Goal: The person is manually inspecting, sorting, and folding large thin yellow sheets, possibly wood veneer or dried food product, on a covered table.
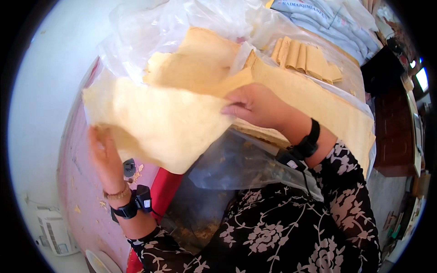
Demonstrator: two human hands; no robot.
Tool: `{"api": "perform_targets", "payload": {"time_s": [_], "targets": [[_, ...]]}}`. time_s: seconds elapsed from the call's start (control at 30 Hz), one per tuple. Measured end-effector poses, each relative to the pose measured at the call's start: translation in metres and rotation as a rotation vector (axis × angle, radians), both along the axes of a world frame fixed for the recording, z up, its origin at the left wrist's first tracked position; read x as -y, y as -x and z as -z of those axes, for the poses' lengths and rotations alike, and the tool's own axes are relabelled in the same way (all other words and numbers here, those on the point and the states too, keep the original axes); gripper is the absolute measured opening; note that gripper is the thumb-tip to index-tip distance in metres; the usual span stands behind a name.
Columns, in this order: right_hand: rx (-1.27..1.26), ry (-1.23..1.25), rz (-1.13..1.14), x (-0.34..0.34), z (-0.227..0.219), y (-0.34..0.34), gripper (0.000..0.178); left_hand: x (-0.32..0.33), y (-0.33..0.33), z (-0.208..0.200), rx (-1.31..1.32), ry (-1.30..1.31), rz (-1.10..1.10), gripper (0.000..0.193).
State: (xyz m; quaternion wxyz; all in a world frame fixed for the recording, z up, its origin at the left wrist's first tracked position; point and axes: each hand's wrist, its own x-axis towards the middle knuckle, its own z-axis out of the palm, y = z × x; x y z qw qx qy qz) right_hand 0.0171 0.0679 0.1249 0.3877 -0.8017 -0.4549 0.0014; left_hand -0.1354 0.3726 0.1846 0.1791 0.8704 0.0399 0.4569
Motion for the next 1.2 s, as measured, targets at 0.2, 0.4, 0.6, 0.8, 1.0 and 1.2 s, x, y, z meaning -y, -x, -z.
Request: {"api": "perform_targets", "payload": {"time_s": [0.2,0.4,0.6,0.8,1.0,1.2], "targets": [[0.257,0.128,-0.147,0.021,-0.076,0.041,0.012,0.08,-0.025,-0.048,-0.549,-0.385,0.787,0.042],[-0.042,0.31,-0.195,0.049,-0.081,0.056,0.015,0.109,-0.053,-0.015,-1.139,0.026,0.96,0.015],[-0.375,0.198,-0.157,0.103,-0.068,0.026,0.018,0.122,-0.033,-0.03,-0.425,-0.316,1.083,0.009],[-0.438,-0.709,0.619,0.232,-0.051,-0.005,0.028,-0.002,-0.071,-0.043,0.058,0.587,0.24,0.022],[-0.161,-1.079,0.829,0.314,-0.043,-0.026,0.032,-0.147,-0.092,0.009,0.272,0.217,-0.429,0.027],[0.645,-0.332,1.237,0.275,-0.07,0.039,0.021,-0.082,-0.135,0.053,-0.203,-0.464,-0.292,0.02]]}}
